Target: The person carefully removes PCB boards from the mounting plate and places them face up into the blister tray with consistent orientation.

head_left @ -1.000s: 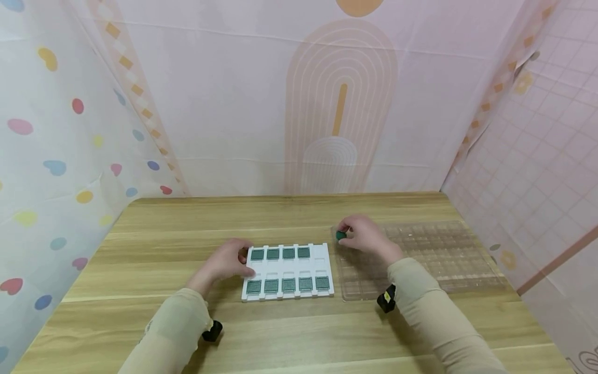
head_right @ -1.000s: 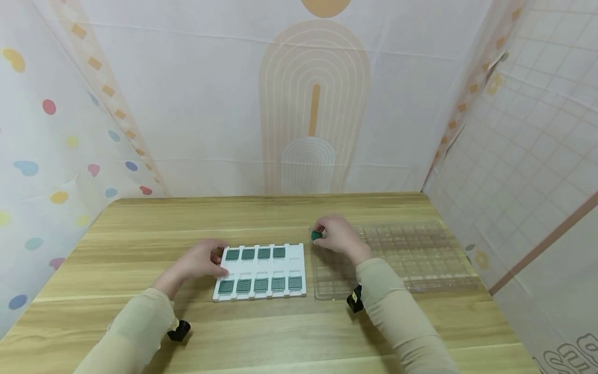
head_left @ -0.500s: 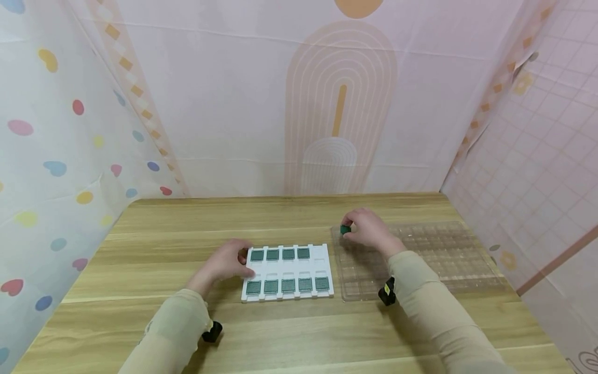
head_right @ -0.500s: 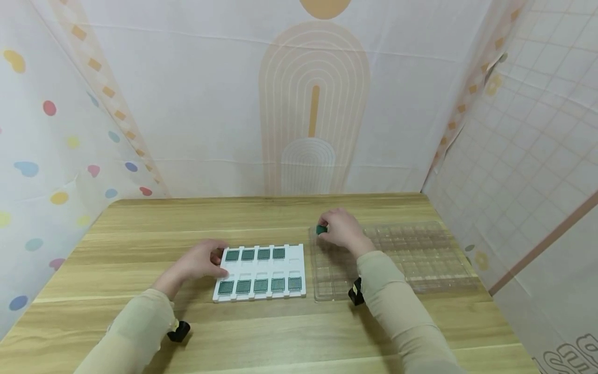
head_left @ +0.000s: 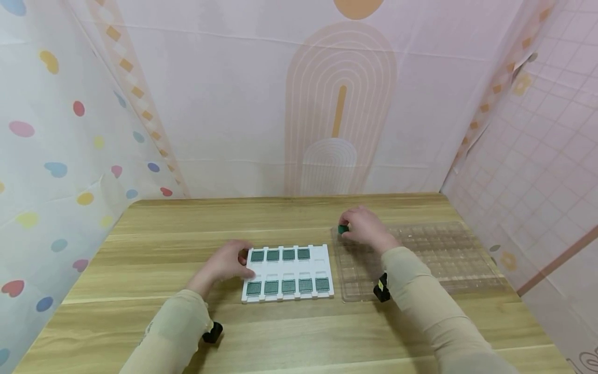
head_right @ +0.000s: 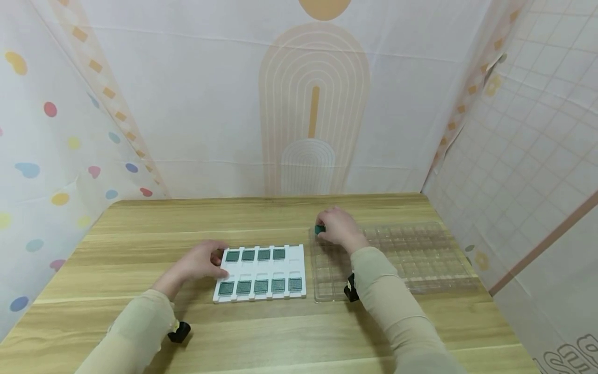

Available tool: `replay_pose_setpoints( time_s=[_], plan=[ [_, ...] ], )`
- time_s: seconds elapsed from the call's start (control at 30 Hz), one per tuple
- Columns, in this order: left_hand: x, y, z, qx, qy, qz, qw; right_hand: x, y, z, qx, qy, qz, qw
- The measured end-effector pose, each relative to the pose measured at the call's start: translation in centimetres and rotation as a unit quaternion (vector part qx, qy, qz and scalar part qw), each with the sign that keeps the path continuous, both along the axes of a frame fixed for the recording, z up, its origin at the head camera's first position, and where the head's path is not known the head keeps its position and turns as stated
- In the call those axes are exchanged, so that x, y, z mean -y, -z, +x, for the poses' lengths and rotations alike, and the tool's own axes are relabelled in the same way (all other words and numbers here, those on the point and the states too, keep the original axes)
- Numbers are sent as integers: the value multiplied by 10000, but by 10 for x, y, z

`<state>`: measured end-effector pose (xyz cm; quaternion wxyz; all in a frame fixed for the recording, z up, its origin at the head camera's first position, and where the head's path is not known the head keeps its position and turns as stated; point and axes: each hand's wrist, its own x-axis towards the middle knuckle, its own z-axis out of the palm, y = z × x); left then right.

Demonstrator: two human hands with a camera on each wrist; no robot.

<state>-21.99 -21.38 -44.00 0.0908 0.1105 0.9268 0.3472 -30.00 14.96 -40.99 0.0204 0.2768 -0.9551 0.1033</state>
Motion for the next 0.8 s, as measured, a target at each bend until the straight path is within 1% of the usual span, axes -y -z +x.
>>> replay_pose_setpoints(
  time_s=[0.07, 0.3, 0.53, 0.8],
  plan=[
    [0, 0, 0, -22, 43, 15, 10000, 1, 3, -1, 16, 23, 66, 10000],
    [-2, -1, 0, 30, -38, 27, 10000, 4, 6, -2, 164, 149, 102, 9997],
    [-2, -2, 0, 27, -18, -31, 10000, 6, 7, -2, 118, 134, 194, 9997],
    [-2, -2, 0, -22, 44, -7, 10000, 7, 8, -2, 220, 147, 332, 9991]
  ],
)
